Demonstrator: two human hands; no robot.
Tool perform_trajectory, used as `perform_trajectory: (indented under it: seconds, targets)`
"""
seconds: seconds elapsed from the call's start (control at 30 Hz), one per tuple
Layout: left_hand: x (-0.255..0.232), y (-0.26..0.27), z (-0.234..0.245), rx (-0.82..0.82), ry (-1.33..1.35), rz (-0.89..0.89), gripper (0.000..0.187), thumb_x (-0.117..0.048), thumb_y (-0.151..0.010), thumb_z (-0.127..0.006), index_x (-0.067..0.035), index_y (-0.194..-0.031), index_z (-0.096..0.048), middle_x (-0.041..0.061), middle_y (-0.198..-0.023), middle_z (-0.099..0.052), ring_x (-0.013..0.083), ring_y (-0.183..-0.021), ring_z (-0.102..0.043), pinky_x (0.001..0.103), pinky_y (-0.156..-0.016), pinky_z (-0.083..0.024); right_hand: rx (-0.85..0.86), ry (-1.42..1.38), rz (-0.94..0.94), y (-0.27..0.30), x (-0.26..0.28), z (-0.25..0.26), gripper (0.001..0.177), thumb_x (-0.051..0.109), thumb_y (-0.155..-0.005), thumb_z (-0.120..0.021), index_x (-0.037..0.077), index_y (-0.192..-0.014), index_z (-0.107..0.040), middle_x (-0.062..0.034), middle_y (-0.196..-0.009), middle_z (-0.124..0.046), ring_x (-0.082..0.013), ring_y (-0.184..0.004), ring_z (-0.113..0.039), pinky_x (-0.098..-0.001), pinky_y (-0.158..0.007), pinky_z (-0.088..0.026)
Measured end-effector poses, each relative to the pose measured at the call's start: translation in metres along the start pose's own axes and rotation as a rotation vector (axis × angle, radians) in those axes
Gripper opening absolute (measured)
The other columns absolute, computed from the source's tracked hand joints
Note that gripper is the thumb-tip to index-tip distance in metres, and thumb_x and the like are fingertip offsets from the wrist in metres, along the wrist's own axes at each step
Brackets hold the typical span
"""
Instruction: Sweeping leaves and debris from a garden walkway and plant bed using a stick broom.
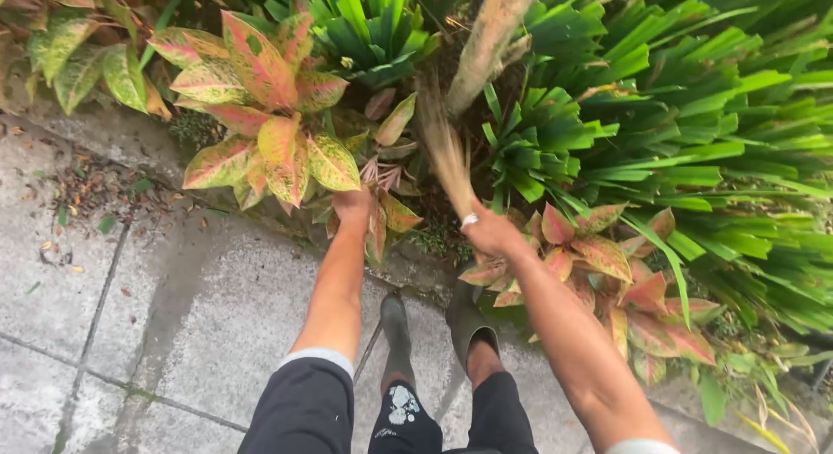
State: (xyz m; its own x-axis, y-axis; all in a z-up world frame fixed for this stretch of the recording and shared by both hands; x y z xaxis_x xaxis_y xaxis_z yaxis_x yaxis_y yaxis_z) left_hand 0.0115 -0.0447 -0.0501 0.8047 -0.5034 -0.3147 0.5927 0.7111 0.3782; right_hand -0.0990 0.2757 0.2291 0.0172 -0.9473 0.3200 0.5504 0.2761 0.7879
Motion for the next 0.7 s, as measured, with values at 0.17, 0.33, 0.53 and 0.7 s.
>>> perform_trajectory:
  seconds: [0.17,0.33,0.53,0.7]
  targets:
    - [-0.002,0.006,0.007,0.107,-0.054,0.018,0.041,-0.034,-0.100,-0.052,-0.001,-0.113,-0.072,0.024,-0.117,-0.072,0.0412,-0.104,-0.071,0.050,-0.089,-0.057,0.165,0.069,-0.086,0.094,-0.022,-0.011,0.075,0.043,-0.091,-0.050,0.022,-0.161,-0.030,-0.0276,-0.132,-0.065,-0.0437,-0.126,-0.061,-0.0492,-0.108,-0.047]
    - [-0.012,0.009,0.037,-0.074,-0.015,-0.051,0.045,-0.038,-0.089,-0.059,0.002,-0.108,-0.071,0.026,-0.107,-0.072,0.0457,-0.090,-0.071,0.053,-0.072,-0.057,0.054,0.038,0.025,0.176,-0.033,0.030,0.077,0.049,-0.091,-0.056,0.025,-0.159,-0.028,-0.0230,-0.143,-0.056,-0.0389,-0.136,-0.051,-0.0488,-0.112,-0.038]
    - [-0.017,0.001,0.040,-0.007,-0.124,-0.108,0.034,-0.028,-0.096,-0.052,-0.003,-0.103,-0.075,0.021,-0.104,-0.075,0.0414,-0.091,-0.073,0.052,-0.079,-0.058,-0.065,-0.142,0.014,0.078,0.002,0.014,0.079,0.045,-0.091,-0.051,0.027,-0.163,-0.025,-0.0233,-0.140,-0.060,-0.0383,-0.129,-0.059,-0.0464,-0.108,-0.046]
    - [-0.025,0.012,0.051,-0.074,0.002,-0.126,0.039,-0.028,-0.091,-0.055,0.006,-0.100,-0.072,0.027,-0.106,-0.071,0.0435,-0.090,-0.068,0.054,-0.080,-0.055,0.143,0.063,0.010,0.032,-0.053,-0.052,0.079,0.048,-0.091,-0.055,0.019,-0.159,-0.029,-0.0259,-0.132,-0.063,-0.0393,-0.123,-0.061,-0.0451,-0.105,-0.047]
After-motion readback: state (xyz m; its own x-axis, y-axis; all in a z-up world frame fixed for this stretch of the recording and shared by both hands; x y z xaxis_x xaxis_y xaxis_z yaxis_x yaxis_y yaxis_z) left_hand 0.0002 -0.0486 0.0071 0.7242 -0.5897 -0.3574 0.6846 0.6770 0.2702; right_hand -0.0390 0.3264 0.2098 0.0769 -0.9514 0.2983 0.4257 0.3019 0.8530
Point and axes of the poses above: each hand's wrist, its own y-axis away from the middle knuckle, its own z-axis out of the back of the hand, x = y × z, the point moved 5 cm from there along -y, towards the middle knuckle
